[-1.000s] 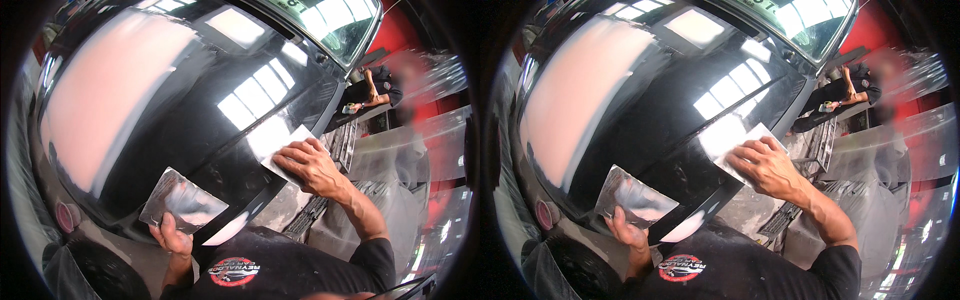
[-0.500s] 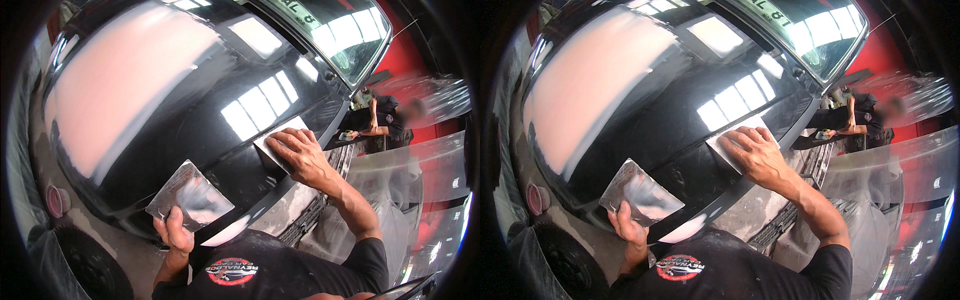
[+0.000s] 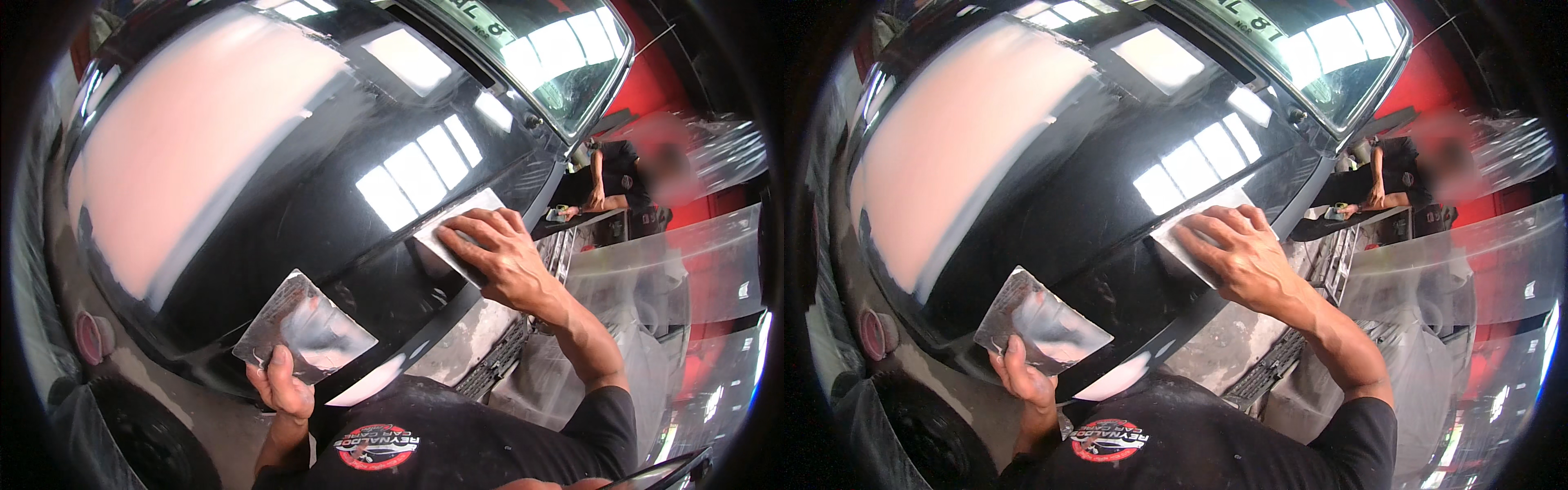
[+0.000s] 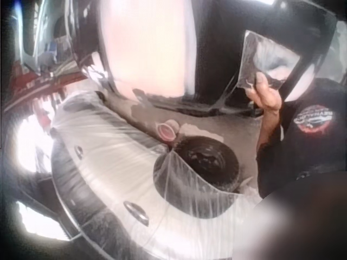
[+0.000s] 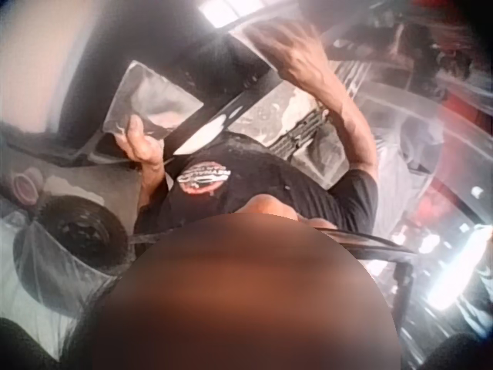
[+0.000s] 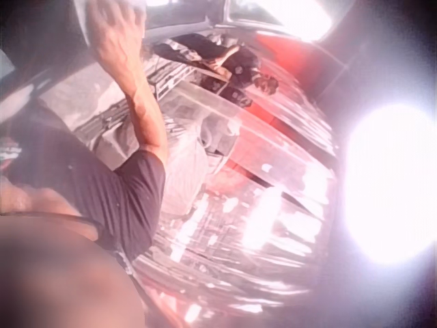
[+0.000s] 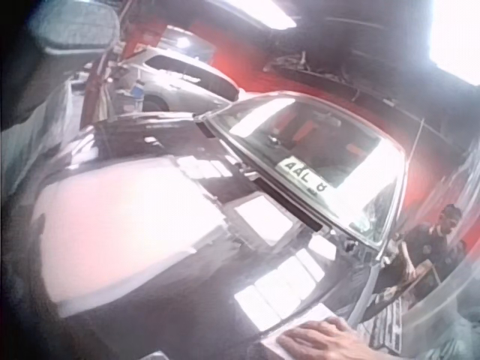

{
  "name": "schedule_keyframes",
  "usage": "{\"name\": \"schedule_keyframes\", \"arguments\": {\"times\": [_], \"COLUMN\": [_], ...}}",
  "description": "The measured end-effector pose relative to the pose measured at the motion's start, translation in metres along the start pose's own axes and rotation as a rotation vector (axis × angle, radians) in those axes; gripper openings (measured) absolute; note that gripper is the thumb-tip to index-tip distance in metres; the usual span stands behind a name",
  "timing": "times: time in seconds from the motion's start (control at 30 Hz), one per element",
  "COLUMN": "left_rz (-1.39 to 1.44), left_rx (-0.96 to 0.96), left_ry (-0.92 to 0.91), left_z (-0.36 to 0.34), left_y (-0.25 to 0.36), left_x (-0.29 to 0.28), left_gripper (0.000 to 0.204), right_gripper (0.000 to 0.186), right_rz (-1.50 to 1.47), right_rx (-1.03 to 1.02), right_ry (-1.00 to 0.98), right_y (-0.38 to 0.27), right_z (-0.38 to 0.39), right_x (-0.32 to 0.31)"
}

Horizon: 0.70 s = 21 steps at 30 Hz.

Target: The person sands the hood of a black car using a sanding block, moving across multiple areas to smooth the surface. The person switches between sanding blocks and continues sanding different sections of the hood.

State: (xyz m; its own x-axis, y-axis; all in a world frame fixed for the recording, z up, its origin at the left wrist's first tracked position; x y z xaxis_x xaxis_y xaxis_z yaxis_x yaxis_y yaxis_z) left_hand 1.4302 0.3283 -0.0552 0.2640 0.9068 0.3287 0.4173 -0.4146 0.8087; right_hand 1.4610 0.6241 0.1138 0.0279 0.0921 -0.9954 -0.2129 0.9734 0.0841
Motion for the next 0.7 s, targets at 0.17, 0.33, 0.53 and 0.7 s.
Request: {"name": "schedule_keyframes", "arguments": {"times": [0.17, 0.33, 0.53, 0.7], "left_rz": [0.003, 0.139, 0.127, 0.155], "left_rx": [-0.062, -0.240, -0.230, -0.169], "left_ry": [-0.024, 0.110, 0.086, 0.092], "left_z": [-0.001, -0.008, -0.018, -0.015], "left_y": [0.001, 0.008, 0.014, 0.011], "left_x": [0.003, 0.011, 0.018, 0.016], "left_gripper": [0.046, 0.056, 0.059, 0.059], "right_gripper": [0.083, 0.067, 0.069, 0.066], "right_rz": [-0.032, -0.045, -0.081, -0.041], "right_rx": [0.035, 0.022, -0.044, -0.008], "right_ry": [-0.012, -0.045, -0.080, -0.212], "right_y": [-0.002, 0.002, -0.010, 0.004], "right_z": [-0.012, -0.002, 0.030, 0.038], "right_x": [0.018, 0.018, 0.015, -0.002]}}
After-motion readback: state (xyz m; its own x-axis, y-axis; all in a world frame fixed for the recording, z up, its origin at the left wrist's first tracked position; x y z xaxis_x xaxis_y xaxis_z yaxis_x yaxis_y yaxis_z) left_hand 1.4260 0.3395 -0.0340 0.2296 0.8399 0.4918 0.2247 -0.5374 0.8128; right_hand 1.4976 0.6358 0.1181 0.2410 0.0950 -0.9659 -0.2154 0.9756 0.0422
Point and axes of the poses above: each hand's wrist, its own z-axis away from the middle knuckle, its own x-axis out of the palm, y = z × x, the point moved 4 cm from there along -z, towards the middle knuckle, and after that the axes turned 4 degrees about x, right-handed, at the moved point
